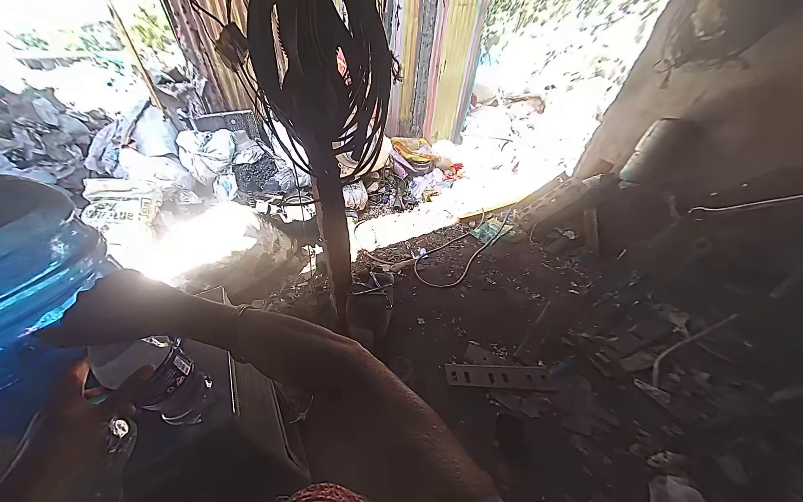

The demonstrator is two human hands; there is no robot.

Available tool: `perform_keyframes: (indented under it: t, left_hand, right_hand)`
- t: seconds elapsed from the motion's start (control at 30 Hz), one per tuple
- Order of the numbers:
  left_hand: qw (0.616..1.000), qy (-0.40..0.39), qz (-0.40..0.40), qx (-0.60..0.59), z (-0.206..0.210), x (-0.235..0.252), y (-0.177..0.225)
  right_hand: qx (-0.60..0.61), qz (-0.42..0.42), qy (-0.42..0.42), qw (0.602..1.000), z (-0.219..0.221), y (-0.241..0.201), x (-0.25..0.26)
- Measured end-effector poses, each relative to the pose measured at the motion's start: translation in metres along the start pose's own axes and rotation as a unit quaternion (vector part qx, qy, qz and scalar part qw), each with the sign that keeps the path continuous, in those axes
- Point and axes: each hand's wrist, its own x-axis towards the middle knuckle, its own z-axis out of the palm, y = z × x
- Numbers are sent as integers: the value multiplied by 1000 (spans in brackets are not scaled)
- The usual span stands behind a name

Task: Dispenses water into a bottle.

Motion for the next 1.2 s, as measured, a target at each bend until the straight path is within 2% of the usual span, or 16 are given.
perform_keyframes:
  t: [0.07,0.27,0.43,0.57,1.03,1.2]
  left_hand:
    - [1000,5,3,3,1,2,-2]
    - [1000,5,5,22,1,1,-1]
    - [1000,7,3,6,2,1,-6]
    - [1000,9,2,0,4,0,-4]
    - [1000,-7,-5,-20,4,5,3]
    - [1000,-1,-5,-19,-10,-24,12]
  right_hand:
    - [-2,8,40,999,20,5,11]
    - [12,42,129,991,39,-1,8]
    - [75,68,70,992,32,-5,3]
    - [86,66,89,990,35,-6,0]
    - [103,73,56,990,31,-6,-2]
    - [105,97,51,988,25,-11,-7]
